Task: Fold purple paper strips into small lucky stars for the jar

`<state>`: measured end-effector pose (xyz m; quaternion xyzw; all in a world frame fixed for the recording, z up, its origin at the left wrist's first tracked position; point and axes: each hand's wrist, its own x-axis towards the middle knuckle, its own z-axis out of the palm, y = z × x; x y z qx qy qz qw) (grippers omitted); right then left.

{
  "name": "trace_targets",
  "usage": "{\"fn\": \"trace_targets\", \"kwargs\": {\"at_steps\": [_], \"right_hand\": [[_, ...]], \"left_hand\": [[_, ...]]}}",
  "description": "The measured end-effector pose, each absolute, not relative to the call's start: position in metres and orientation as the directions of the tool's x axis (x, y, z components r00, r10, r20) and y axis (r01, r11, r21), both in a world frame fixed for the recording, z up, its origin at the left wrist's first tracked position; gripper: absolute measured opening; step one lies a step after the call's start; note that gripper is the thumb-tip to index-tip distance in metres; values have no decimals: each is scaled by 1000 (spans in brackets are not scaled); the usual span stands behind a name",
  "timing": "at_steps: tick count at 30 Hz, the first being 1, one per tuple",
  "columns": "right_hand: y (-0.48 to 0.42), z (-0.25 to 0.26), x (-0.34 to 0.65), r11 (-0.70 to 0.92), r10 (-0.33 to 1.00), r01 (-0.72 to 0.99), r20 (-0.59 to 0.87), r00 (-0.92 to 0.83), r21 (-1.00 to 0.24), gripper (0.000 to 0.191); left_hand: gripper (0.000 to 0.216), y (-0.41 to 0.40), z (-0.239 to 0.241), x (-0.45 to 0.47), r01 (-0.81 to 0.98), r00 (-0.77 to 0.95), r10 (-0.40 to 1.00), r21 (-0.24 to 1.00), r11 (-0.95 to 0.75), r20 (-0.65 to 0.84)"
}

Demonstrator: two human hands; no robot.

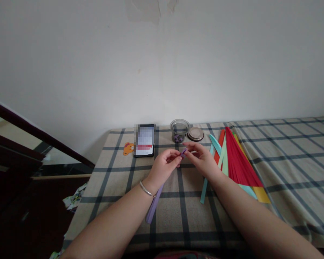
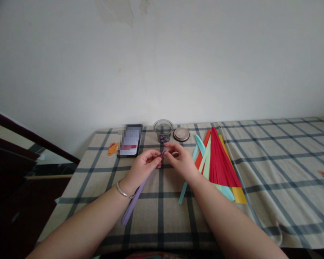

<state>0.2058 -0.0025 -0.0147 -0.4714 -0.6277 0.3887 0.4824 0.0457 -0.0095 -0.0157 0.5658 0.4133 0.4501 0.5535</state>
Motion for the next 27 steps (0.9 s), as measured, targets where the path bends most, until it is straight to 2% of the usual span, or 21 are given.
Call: {"fn": "trace_targets", "kwargs": {"at_steps": [5, 10, 17, 22, 27], "right_hand": [[-5, -11, 205, 256, 967, 292, 241, -87, -922, 24], [-3, -12, 205, 218, 974, 230, 196, -115, -948, 22], [-3, -12, 207, 252, 967, 265, 236, -91, -931, 16], [-1, -15, 208, 258, 966, 231, 243, -94, -938, 14], [-1, -16, 208, 293, 956, 271, 276, -99, -917, 11]], "left_hand": [[16, -12, -15, 45, 57, 196, 965, 980, -191, 177], [17, -13, -17, 46, 99, 213, 951, 964, -248, 222], [17, -12, -19, 45, 115, 230, 943, 956, -270, 239], [17, -12, -17, 44, 69, 217, 957, 975, -211, 192], [17, -12, -14, 44, 57, 209, 962, 979, -194, 178]]}}
